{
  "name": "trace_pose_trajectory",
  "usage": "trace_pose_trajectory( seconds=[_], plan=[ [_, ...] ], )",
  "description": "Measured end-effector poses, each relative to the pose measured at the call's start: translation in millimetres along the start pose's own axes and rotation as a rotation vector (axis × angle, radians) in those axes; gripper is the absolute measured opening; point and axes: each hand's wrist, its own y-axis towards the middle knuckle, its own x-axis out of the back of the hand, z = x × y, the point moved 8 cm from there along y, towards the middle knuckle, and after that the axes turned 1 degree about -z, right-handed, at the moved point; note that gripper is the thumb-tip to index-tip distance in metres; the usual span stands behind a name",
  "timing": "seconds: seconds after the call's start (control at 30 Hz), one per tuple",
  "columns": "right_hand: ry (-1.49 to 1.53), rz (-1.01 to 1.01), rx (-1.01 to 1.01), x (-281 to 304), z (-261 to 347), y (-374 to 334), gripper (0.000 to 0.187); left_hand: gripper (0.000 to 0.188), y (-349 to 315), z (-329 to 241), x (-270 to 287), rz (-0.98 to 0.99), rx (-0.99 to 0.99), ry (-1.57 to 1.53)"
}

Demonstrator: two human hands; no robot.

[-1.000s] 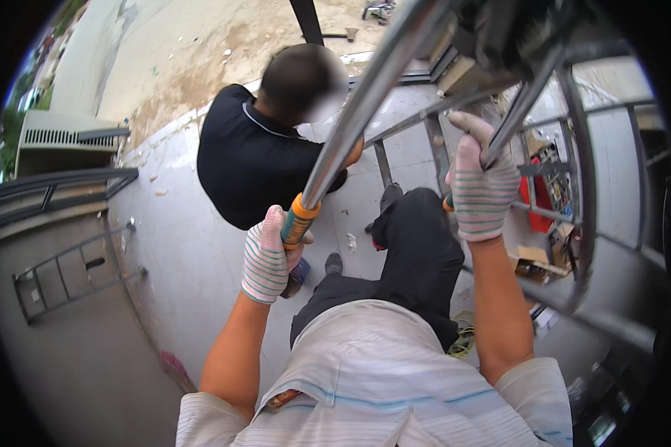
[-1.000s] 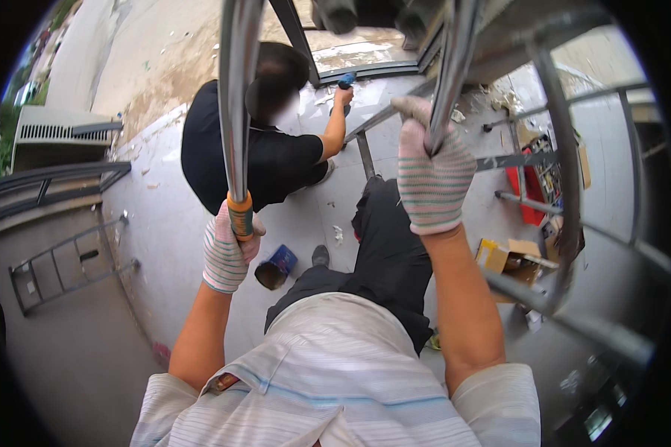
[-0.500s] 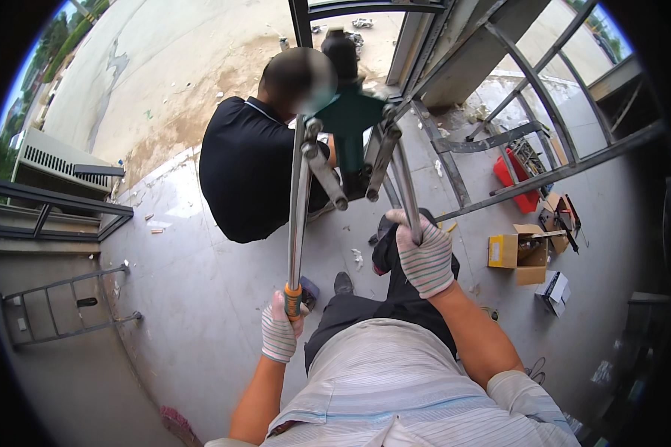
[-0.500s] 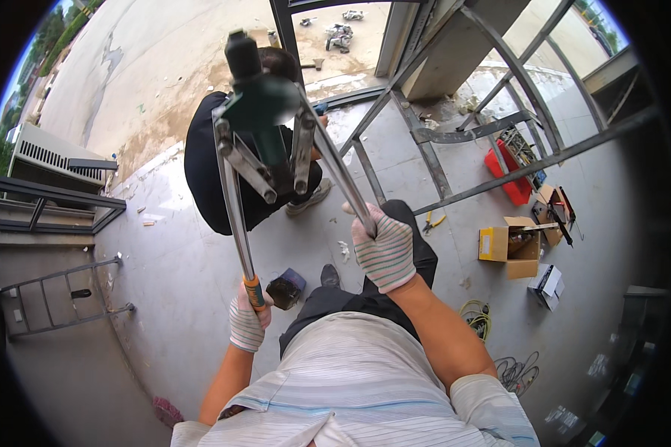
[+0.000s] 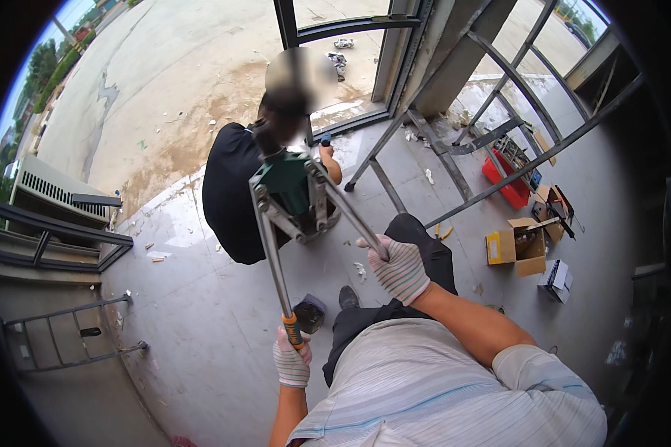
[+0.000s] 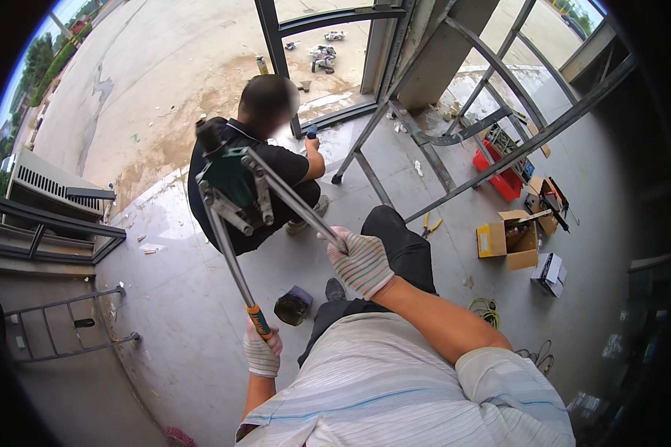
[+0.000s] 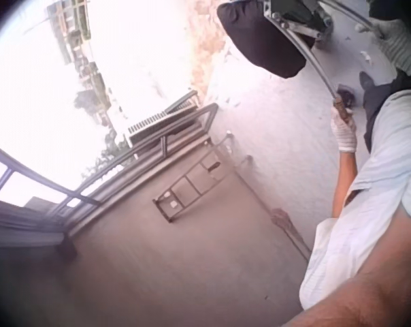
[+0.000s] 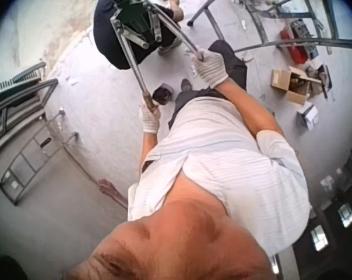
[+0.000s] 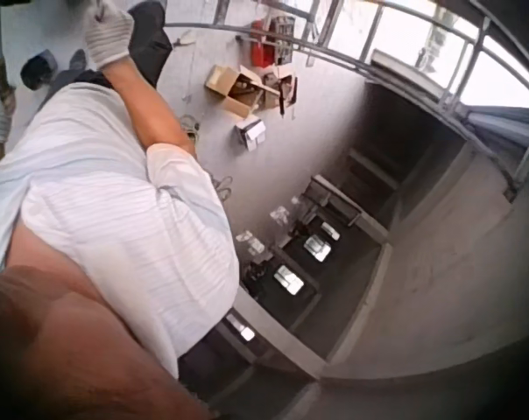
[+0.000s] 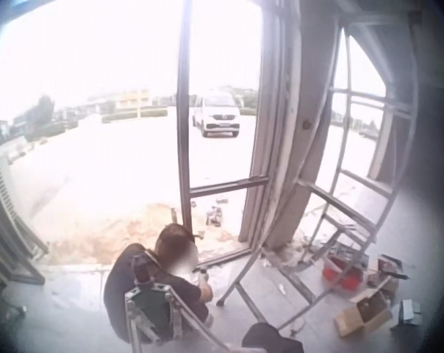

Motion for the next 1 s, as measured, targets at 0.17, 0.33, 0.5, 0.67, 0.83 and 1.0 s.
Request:
trace_pose_trajectory(
  seconds=[0.17, 0.33, 0.5, 0.67, 0.83, 1.0],
  plan=[
    [-0.007, 0.083, 0.171, -42, 19, 13, 0.028, 0.070, 12, 35, 46, -0.121, 0.030, -0.113],
    [-0.100, 0.221, 0.119, -64, 18, 25, 0.032, 0.069, 19, 63, 49, -0.059, 0.024, -0.230],
    [-0.071, 0.258, 0.000, -55, 2, 29, 0.034, 0.067, 26, 63, 39, -0.041, 0.049, -0.168],
    [-0.038, 0.172, -0.065, -25, -24, 31, 0.031, 0.067, 27, 32, 8, -0.043, 0.066, 0.006],
    [0.001, 0.072, -0.045, 17, -44, 23, 0.027, 0.071, 29, 28, -24, 0.041, -0.021, 0.095],
    [0.000, 0.129, -0.054, 48, -77, 20, 0.029, 0.072, 14, 29, -65, 0.056, -0.096, 0.341]
  ],
)
